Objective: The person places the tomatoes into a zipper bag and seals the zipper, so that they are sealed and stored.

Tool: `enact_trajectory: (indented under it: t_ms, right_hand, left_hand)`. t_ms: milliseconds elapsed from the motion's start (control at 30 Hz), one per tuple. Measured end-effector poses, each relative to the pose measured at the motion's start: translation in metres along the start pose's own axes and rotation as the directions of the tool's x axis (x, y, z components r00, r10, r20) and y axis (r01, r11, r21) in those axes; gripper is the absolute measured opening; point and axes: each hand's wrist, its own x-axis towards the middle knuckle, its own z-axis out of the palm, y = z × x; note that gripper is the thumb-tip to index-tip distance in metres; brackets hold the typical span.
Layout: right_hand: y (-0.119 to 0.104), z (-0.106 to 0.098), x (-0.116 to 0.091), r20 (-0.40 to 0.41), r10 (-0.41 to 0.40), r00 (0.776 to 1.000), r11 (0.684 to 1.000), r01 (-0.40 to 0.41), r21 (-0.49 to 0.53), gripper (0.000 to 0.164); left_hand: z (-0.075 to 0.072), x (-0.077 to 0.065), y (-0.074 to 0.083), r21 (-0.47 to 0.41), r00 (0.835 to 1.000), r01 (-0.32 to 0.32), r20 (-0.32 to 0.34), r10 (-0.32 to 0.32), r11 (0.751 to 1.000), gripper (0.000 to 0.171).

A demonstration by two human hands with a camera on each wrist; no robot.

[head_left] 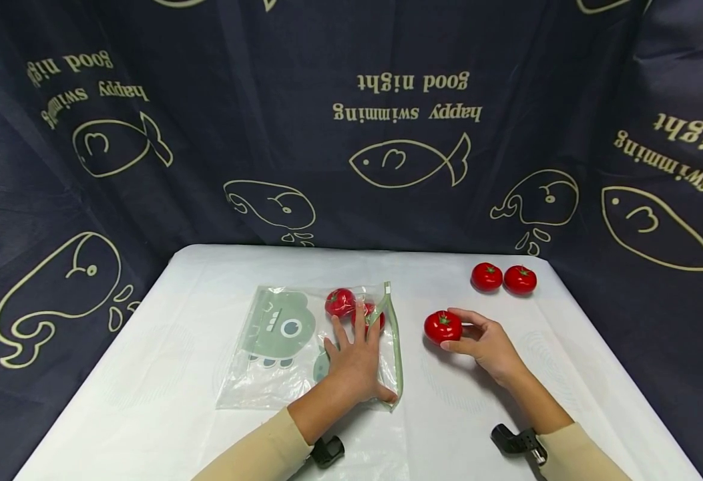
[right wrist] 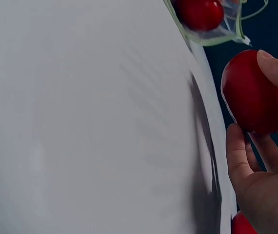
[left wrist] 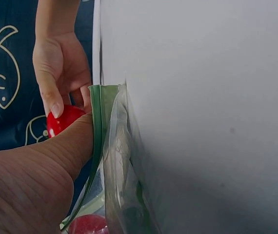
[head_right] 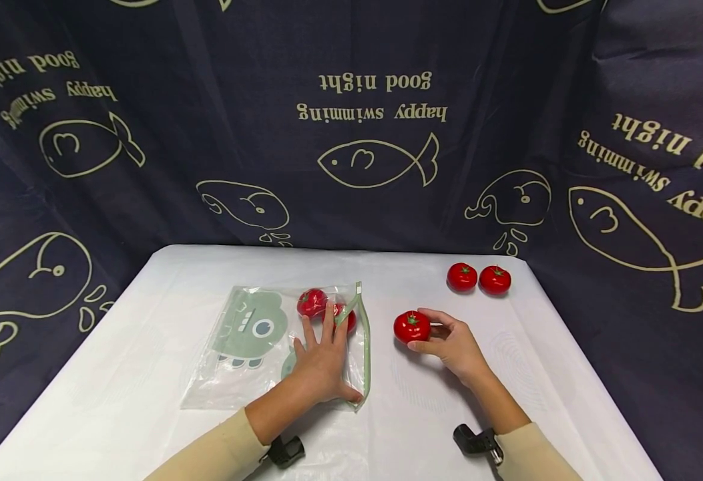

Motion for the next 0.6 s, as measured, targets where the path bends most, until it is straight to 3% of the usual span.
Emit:
enact_trajectory:
  t_ms: [600]
  right_hand:
    - [-0.002, 0.025, -0.001, 0.047, -0.04, 0.998, 0.994, 0.035, 0.101, 0.072]
  left_hand:
    - [0.0, 0.0, 0.001, -0.005, 1.0, 0.001, 0.005, -0.001, 1.0, 0.141]
